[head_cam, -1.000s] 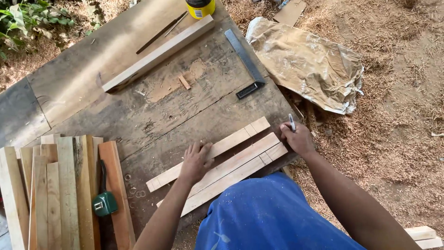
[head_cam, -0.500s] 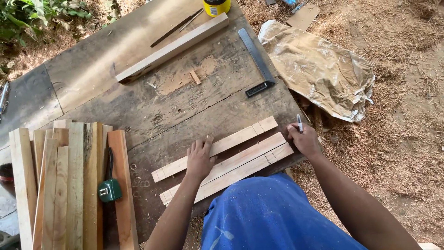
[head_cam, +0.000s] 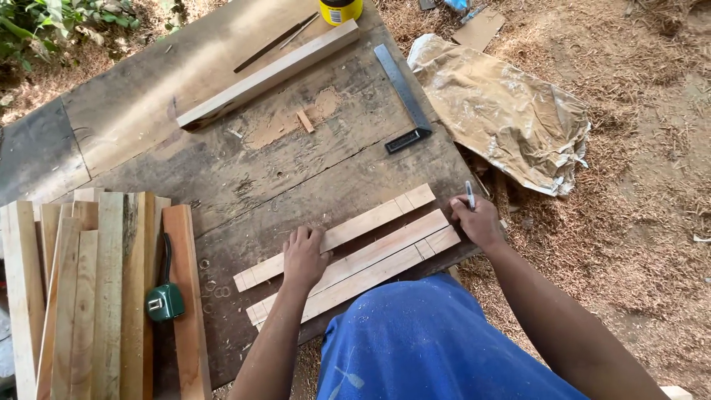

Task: The person marks wooden planks using an L-square ruler and a pen, then aligns the planks together on the workbench and draws guide lines across them.

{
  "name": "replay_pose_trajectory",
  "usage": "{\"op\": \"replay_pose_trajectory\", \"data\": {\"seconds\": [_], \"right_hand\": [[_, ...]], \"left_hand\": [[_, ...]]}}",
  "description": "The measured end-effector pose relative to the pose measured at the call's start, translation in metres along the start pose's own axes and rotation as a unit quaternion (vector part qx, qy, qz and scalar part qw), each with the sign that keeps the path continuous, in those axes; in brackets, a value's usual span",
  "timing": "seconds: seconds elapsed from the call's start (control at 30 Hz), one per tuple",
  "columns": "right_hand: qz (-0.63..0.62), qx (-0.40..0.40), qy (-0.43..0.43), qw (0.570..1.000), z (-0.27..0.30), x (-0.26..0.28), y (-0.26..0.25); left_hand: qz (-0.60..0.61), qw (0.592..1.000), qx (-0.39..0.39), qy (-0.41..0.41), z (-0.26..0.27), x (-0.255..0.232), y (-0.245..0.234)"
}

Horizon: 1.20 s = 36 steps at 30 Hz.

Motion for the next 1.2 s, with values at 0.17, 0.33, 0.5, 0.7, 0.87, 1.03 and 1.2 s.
{"op": "replay_pose_trajectory", "data": {"seconds": [0.17,0.33,0.5,0.7,0.87,1.03,1.2], "right_hand": [[-0.004,0.004,-0.010,1.000,0.003,0.003,0.001],[0.019,0.002,0.006,1.000,0.007,0.003,-0.001],[0.018,0.009,-0.013,1.000,0.011,0.013,-0.002],[0.011,0.011,-0.022,1.000,0.003,0.001,-0.001],[0.021,0.010,-0.016,1.000,0.008,0.008,-0.001],[0.023,0.014,-0.020,0.999,0.011,0.013,-0.001],[0.030,0.009,-0.009,0.999,0.012,0.014,-0.001]], "left_hand": [[0.002,1.000,0.000,-0.025,0.005,-0.001,-0.001],[0.019,0.996,-0.085,-0.001,0.014,-0.004,-0.001],[0.023,0.998,-0.060,-0.018,0.011,-0.004,-0.003],[0.020,0.998,-0.056,-0.022,0.011,-0.003,0.000],[0.019,0.998,-0.061,-0.023,0.012,-0.004,0.001],[0.026,0.997,-0.064,-0.025,0.012,-0.003,0.001],[0.028,0.996,-0.080,-0.017,0.012,-0.001,0.002]]}}
Point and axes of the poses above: each hand's wrist, its own z-axis away from the middle knuckle, its own y-axis out of the palm, x = y × z, the point moved 8 cm from there along -z, towards the middle knuckle, and after that the axes turned 6 degrees about y, right-handed, at the moved point
